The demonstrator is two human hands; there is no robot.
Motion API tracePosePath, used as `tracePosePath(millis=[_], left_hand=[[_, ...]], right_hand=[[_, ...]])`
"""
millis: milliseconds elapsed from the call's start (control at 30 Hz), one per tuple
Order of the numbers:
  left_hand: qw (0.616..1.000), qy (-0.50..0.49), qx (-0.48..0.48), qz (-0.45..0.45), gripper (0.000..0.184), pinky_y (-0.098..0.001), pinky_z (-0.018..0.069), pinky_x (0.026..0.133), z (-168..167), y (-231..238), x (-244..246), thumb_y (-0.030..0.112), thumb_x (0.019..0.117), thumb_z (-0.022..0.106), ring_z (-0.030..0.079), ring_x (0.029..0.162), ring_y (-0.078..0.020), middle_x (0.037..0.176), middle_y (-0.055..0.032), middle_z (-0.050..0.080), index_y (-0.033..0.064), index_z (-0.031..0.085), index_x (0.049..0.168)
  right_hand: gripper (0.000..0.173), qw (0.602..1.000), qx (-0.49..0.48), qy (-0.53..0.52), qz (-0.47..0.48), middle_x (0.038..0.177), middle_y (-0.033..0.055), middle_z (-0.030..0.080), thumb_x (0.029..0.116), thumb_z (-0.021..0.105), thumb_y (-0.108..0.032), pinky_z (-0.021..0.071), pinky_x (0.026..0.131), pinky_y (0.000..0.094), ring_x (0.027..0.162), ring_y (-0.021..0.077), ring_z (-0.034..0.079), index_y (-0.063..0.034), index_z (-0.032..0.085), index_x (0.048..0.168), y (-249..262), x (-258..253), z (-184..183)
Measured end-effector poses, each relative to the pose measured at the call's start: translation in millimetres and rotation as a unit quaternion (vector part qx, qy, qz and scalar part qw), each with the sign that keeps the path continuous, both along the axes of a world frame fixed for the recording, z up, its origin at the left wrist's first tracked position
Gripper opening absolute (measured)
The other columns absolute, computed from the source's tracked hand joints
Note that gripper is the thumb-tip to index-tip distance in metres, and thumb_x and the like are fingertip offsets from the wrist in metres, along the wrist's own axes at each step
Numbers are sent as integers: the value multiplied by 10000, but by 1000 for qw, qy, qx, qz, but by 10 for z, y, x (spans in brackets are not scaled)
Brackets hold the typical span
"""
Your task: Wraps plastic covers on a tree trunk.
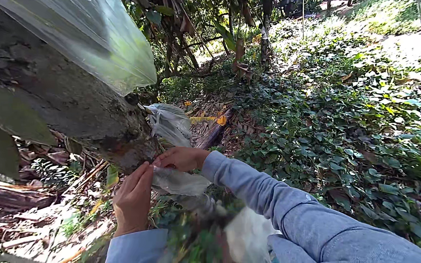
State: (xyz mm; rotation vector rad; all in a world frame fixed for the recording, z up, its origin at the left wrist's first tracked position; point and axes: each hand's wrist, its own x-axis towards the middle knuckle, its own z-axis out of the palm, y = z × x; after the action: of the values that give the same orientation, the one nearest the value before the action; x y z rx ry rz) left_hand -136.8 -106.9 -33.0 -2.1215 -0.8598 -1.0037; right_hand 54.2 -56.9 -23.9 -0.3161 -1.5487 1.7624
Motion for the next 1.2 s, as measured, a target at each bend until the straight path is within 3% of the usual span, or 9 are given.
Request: tracePosePath(millis=[267,367,567,633,733,767,900,1033,1200], left_hand=[[992,-50,-95,73,230,-599,503,961,133,-112,-20,114,1006,580,631,1159,-462,1231,-266,667,-55,732,1041],[987,-61,-98,110,252,-624,497,944,62,-141,-111,132,1028,555,611,1175,-488,1224,-279,662,-56,721,1055],[982,-54,-87,160,252,-617,508,881,-110,-271,-111,107,1040,505,620,1157,-493,1181,-267,684,-57,695,1052],[974,-78,-137,161,290,-612,483,963,-107,-312,-113,139,1056,485,610,1185,-479,1223,-285,659,-65,682,1119],[966,-97,-195,143,365,-572,427,1088,-37,-396,-175,160,1075,444,551,1278,-476,1326,-328,586,-78,595,1307],[964,-97,-207,136,413,-556,406,1116,-7,-450,-187,171,1080,432,517,1316,-476,1371,-340,550,-80,527,1392],[968,-88,-218,90,482,-439,481,1050,-93,-737,-185,292,1100,420,544,1310,-374,1412,-314,530,-44,506,1434],[936,-120,-330,9,404,-382,522,984,-415,-1231,237,256,1097,445,625,1176,-267,1333,-256,598,-52,598,1308],[788,1,-598,-146,315,-574,496,1006,-1371,-1630,1063,271,908,761,553,1285,-399,1399,-212,576,50,744,1132]], right_hand=[[174,997,23,-46,-63,876,26,629,1013,541,-1,464,578,201,652,41,540,30,625,1162,227,41,-30],[148,989,25,-50,-139,816,12,603,977,592,29,451,578,181,612,28,510,40,617,1122,260,24,-110],[145,962,66,-84,-252,954,81,656,969,630,15,495,696,225,760,63,575,58,649,1106,244,65,-198],[179,960,92,-65,-257,989,101,673,974,629,4,515,750,247,820,82,608,62,641,1143,213,52,-289],[496,977,112,-100,-154,1312,201,633,999,630,-74,532,973,341,1124,187,653,29,461,1454,125,131,-547],[523,978,108,-122,-130,1319,216,619,983,652,-69,530,989,356,1133,204,648,33,459,1458,93,149,-674],[143,975,52,-155,-149,895,36,686,989,644,-76,536,717,244,764,48,624,29,680,1079,-195,393,-1260],[294,954,42,-275,-110,1130,81,705,1040,577,-155,532,792,297,918,99,638,-12,669,1280,-654,1224,-1522],[217,959,81,-270,-18,1014,40,755,996,534,-79,588,791,266,879,70,699,6,732,1029,-1690,1917,-1551]])
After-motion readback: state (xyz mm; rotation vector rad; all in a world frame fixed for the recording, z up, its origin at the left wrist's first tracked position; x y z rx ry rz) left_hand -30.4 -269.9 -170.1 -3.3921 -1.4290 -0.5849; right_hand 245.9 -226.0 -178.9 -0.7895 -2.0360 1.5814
